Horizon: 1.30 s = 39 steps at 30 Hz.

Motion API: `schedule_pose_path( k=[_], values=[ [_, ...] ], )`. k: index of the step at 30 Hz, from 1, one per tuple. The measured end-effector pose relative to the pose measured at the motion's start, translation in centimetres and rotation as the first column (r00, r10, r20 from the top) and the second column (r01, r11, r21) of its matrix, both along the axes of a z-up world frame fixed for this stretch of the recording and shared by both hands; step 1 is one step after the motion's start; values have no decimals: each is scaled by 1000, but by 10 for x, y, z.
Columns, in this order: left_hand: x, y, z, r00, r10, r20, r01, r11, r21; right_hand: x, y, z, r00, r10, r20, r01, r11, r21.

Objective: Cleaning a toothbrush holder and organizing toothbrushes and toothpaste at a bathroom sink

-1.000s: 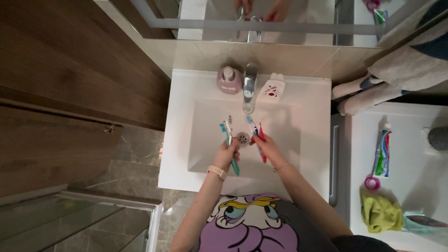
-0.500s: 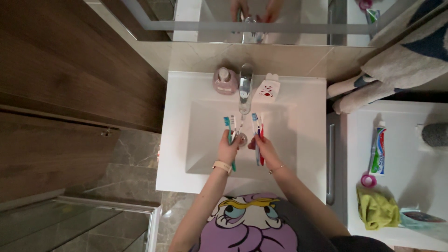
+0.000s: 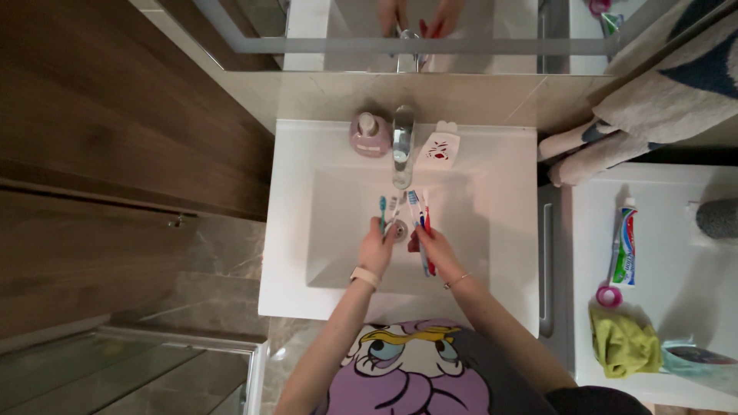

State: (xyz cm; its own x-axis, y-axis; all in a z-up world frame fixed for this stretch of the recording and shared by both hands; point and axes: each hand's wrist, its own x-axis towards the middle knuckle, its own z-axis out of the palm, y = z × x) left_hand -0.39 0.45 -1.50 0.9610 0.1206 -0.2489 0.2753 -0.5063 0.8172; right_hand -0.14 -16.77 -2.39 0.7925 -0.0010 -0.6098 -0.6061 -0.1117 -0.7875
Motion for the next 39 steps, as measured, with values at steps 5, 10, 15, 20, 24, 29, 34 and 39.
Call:
schedule_pose_path(
  k=[5,10,15,20,24,29,34,39],
  values=[
    [15,-11,51,995,-100,-28,101,994,33,1,-12,-15,999,-34,-34,36,997,62],
    [22,-16,52,989,-137,-49,141,988,67,-2,-20,-24,997,-57,-51,59,998,29],
    [22,-21,43,982,-179,-68,188,967,174,-4,-17,8,997,-80,-11,80,993,84],
    [18,-17,36,980,-197,-9,196,963,184,-3,-17,17,999,-36,-10,36,995,97],
    [22,-17,10,981,-187,-49,192,966,173,-4,-6,8,997,-62,-34,66,991,118],
    [19,-28,-51,886,94,-453,-252,919,-303,9,27,7,951,206,232,-170,972,-165],
    [18,-30,-53,903,120,-413,-323,822,-468,-6,37,84,831,459,315,-234,802,-550],
    [26,-33,-50,917,168,-361,-379,647,-662,8,31,103,797,602,51,-507,713,-484]
  ],
)
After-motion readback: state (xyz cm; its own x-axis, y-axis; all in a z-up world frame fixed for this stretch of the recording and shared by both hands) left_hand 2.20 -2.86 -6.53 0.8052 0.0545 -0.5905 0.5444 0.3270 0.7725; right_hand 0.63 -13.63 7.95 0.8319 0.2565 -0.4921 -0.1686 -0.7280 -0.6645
